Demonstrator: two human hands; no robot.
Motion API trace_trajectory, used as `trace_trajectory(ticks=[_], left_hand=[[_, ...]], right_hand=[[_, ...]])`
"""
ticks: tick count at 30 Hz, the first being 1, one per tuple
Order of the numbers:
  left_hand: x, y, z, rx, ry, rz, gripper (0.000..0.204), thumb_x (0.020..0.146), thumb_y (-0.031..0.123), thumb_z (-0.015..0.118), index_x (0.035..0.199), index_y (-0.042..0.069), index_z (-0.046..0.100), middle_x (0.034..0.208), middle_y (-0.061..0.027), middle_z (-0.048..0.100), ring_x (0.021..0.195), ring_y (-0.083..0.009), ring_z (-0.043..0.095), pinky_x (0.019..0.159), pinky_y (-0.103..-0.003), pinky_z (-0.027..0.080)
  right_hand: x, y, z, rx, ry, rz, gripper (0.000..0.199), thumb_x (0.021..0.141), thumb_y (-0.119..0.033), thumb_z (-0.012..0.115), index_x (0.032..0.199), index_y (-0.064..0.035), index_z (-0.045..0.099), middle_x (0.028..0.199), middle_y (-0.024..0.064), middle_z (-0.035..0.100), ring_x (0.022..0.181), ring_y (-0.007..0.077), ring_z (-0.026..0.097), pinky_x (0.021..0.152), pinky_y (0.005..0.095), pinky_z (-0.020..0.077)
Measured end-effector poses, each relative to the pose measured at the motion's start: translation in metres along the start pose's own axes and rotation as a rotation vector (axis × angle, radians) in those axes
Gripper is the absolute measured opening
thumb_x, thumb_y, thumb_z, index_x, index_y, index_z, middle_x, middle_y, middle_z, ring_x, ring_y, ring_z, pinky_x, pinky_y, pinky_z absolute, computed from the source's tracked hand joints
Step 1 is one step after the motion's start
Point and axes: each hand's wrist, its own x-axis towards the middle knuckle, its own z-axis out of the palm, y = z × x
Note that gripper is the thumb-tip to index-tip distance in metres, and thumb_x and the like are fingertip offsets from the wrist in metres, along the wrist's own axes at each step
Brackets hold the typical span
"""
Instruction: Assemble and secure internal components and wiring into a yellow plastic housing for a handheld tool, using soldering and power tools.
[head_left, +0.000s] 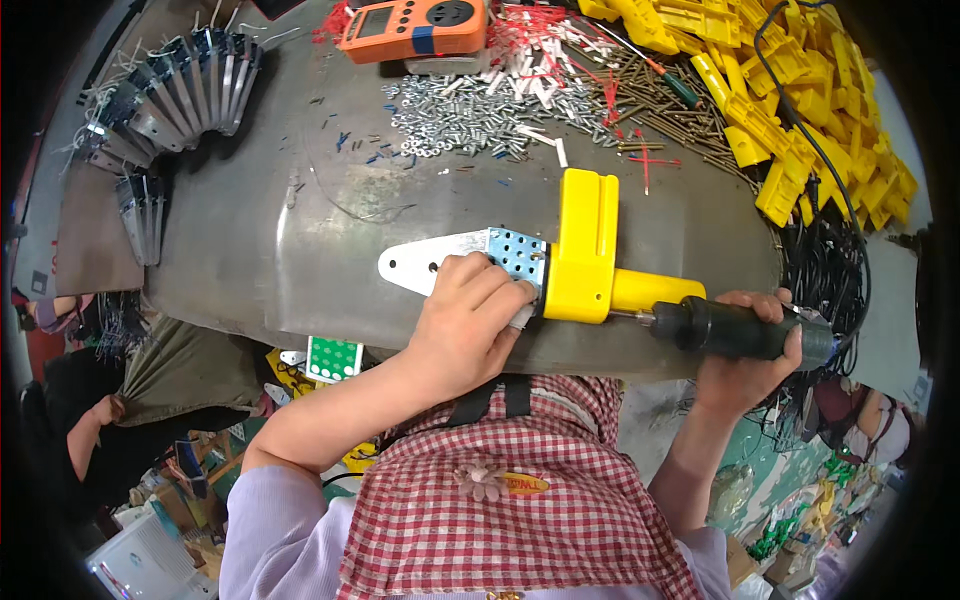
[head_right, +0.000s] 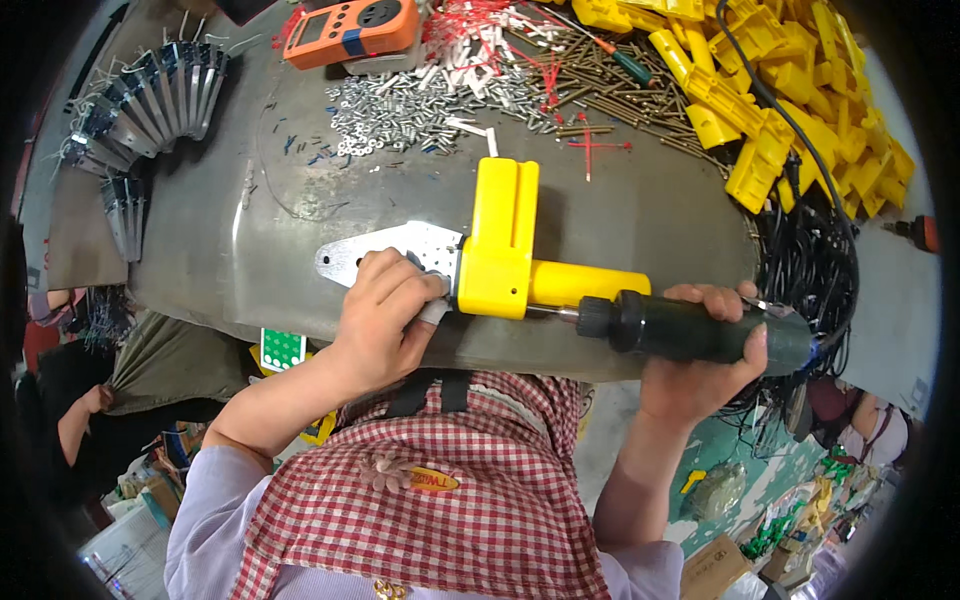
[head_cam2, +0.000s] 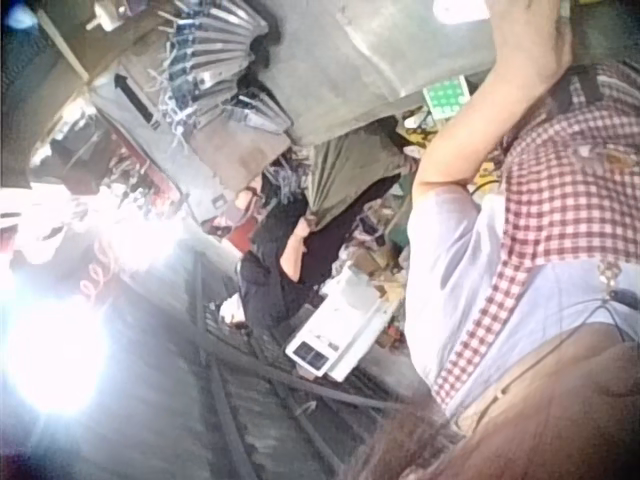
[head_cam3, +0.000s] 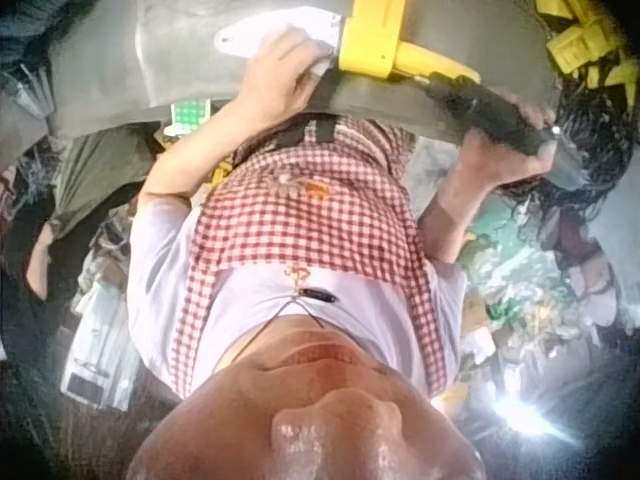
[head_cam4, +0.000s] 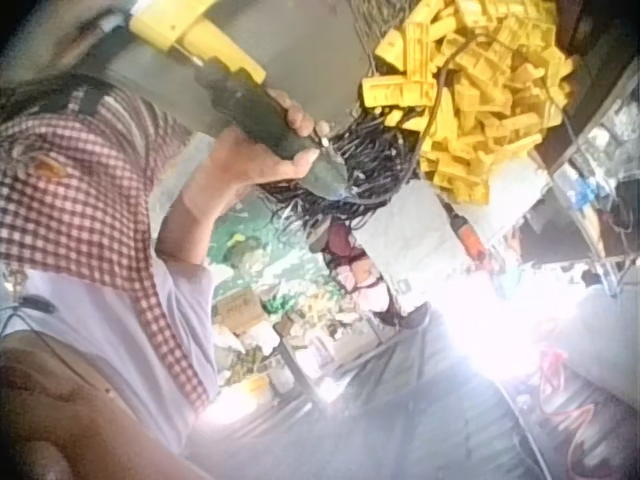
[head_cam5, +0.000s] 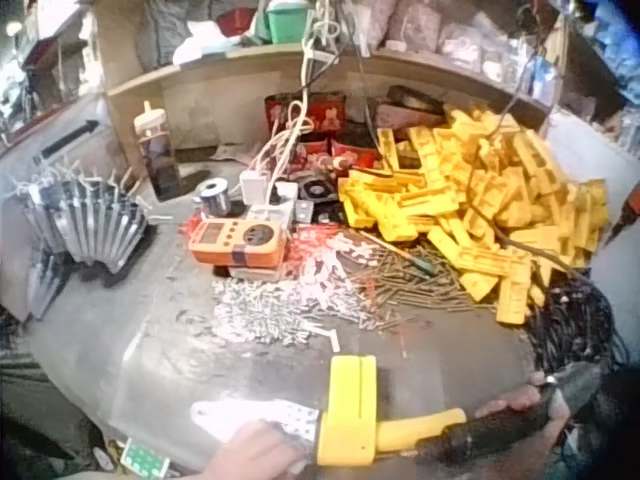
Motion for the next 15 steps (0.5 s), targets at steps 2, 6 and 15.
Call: trace_trajectory(ticks=[2, 6, 15], left_hand=[[0.001, 0.002, -0.002, -0.008, 0.0, 0.007, 0.033, 0.057, -0.002, 0.066, 0.089, 0.003, 0.058, 0.077, -0.0107, 0.052, 0.074, -0.0309, 0.049, 0.066, -0.04, 0.038], [-0.006, -0.002, 0.001, 0.035, -0.007, -0.017, 0.031, 0.059, -0.003, 0.064, 0.089, 0.004, 0.057, 0.077, -0.0126, 0.05, 0.077, -0.033, 0.049, 0.069, -0.041, 0.039], [-0.004, 0.005, -0.022, 0.073, -0.054, -0.158, 0.049, 0.066, 0.003, 0.07, 0.111, 0.004, 0.05, 0.112, -0.0173, 0.051, 0.105, -0.0389, 0.049, 0.093, -0.044, 0.039]], right_hand=[[-0.002, 0.001, 0.002, 0.027, -0.008, -0.01, 0.034, 0.086, -0.025, 0.055, 0.114, -0.0075, 0.047, 0.086, 0.0014, 0.054, 0.086, 0.0152, 0.054, 0.092, 0.0378, 0.0403], [-0.003, 0.01, 0.001, 0.16, -0.06, 0.016, 0.032, 0.086, -0.023, 0.056, 0.114, -0.0075, 0.051, 0.087, 0.0036, 0.057, 0.086, 0.0178, 0.056, 0.093, 0.0408, 0.0392], [0.085, -0.101, 0.034, -1.084, 0.014, -0.131, 0.042, 0.085, -0.029, 0.067, 0.111, -0.0025, 0.047, 0.073, 0.0065, 0.057, 0.061, 0.0149, 0.058, 0.053, 0.0278, 0.0493]])
